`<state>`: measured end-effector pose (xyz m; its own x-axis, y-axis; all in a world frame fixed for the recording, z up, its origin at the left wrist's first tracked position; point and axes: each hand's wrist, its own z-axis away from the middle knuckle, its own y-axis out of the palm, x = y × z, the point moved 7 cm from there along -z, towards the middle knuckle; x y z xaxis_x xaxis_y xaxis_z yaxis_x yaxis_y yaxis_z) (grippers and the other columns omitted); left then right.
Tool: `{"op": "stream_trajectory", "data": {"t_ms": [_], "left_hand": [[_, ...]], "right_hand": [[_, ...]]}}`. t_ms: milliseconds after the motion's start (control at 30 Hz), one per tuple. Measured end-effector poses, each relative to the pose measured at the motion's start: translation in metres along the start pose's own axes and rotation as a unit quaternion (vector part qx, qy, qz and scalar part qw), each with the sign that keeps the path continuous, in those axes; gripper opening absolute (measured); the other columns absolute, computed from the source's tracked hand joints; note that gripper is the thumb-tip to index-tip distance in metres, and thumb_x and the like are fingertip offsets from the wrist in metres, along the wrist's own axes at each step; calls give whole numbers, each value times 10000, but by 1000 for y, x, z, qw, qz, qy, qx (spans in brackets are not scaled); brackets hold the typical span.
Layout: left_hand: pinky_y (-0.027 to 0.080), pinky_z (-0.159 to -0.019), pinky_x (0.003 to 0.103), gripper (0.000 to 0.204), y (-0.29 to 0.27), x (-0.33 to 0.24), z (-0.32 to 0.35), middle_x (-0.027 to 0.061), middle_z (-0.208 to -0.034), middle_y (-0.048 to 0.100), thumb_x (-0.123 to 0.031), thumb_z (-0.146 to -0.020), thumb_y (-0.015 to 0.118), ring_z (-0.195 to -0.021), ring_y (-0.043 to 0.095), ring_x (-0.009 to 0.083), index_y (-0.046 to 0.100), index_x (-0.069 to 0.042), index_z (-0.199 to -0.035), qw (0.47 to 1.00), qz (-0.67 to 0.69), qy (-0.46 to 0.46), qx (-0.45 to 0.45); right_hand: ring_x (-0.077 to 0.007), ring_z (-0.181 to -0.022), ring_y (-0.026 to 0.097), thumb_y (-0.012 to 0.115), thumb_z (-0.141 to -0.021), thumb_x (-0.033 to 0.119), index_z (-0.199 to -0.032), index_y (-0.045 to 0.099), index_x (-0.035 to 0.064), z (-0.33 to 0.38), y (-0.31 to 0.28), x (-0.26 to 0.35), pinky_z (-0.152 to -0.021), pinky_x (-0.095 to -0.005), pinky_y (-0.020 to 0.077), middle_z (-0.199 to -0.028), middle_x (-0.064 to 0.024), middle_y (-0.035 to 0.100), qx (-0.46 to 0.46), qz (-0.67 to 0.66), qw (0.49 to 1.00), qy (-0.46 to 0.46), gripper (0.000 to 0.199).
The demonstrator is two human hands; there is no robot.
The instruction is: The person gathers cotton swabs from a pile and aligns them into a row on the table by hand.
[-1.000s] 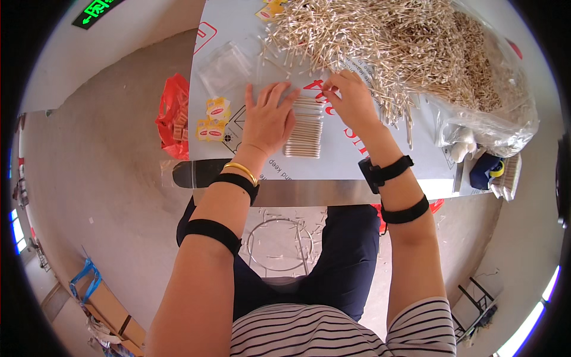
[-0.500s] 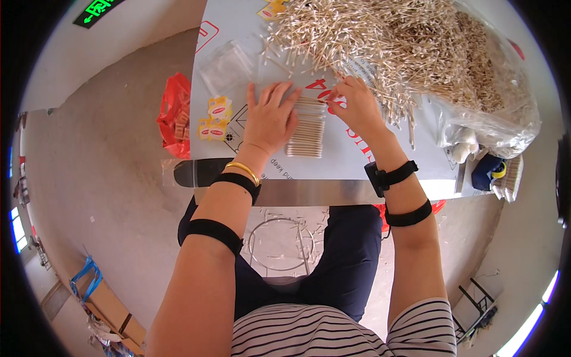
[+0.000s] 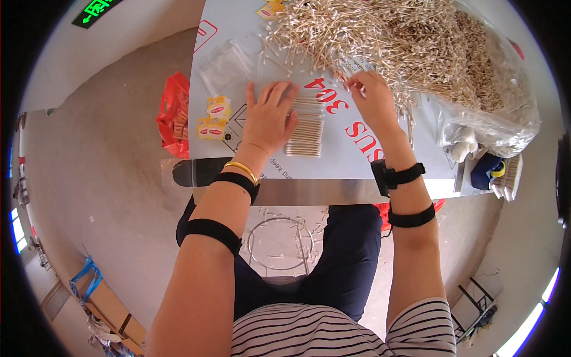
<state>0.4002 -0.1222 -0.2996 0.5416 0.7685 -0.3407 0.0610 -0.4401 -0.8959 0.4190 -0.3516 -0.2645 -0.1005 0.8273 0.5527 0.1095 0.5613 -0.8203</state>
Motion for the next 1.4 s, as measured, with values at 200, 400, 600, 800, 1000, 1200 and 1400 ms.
{"op": "stream_trajectory", "data": {"t_ms": [200, 400, 600, 800, 1000, 1200, 1400], "left_hand": [[214, -1230, 653, 492, -3, -5, -2, 36, -1438, 539, -200, -934, 589, -1367, 481, 261, 619, -257, -1421, 1000, -5, 12, -5], [211, -1226, 661, 449, -4, -4, 0, 38, -1437, 541, -193, -934, 590, -1371, 474, 277, 662, -276, -1370, 1000, -3, 23, -3], [214, -1208, 705, 525, -4, -4, -2, 46, -1437, 522, -270, -911, 644, -1363, 473, 284, 583, -257, -1432, 999, -2, 29, -17], [204, -1222, 663, 651, -4, -2, -2, 65, -1495, 489, -304, -931, 617, -1371, 471, 288, 464, -161, -1548, 1000, -11, 16, 0], [199, -1236, 633, 728, -3, -1, -2, 89, -1496, 481, -336, -931, 622, -1364, 476, 289, 392, -71, -1570, 1000, 11, -5, -9], [200, -1234, 639, 634, -1, 2, -1, 77, -1497, 485, -335, -931, 625, -1364, 477, 293, 472, -102, -1500, 1000, 8, -6, -4], [214, -1219, 680, 437, -1, -3, -2, 58, -1449, 519, -334, -915, 628, -1344, 498, 263, 619, -163, -1318, 1000, 8, 13, -13]], "right_hand": [[-320, -996, 633, 768, -831, 93, -938, 731, 93, 16, -4, -18, -863, -445, 536, -964, -91, 664, 2, 72, 997, 10, 113], [-331, -1023, 625, 797, -821, 125, -909, 735, 94, 8, 10, -10, -890, -448, 531, -967, -92, 650, -4, 62, 998, 20, 112], [-302, -984, 633, 770, -856, 96, -927, 733, 75, -7, 32, 25, -849, -419, 534, -946, -82, 644, 17, 23, 997, -66, 83], [-298, -998, 645, 779, -848, 94, -934, 728, 56, -13, 46, 44, -848, -419, 536, -938, -95, 650, 77, 4, 992, -95, 107], [-318, -1012, 638, 742, -865, 128, -920, 723, 85, -21, 37, 28, -880, -447, 538, -974, -83, 662, 76, -40, 994, -68, 72], [-224, -853, 667, 741, -904, 107, -990, 696, 18, 7, 5, 17, -808, -356, 531, -924, -90, 712, 101, -137, 985, 16, 131], [-101, -886, 666, 697, -940, 80, -1125, 728, -19, 122, -84, -36, -816, -281, 522, -909, -48, 741, 135, -148, 956, 216, 212]]}}
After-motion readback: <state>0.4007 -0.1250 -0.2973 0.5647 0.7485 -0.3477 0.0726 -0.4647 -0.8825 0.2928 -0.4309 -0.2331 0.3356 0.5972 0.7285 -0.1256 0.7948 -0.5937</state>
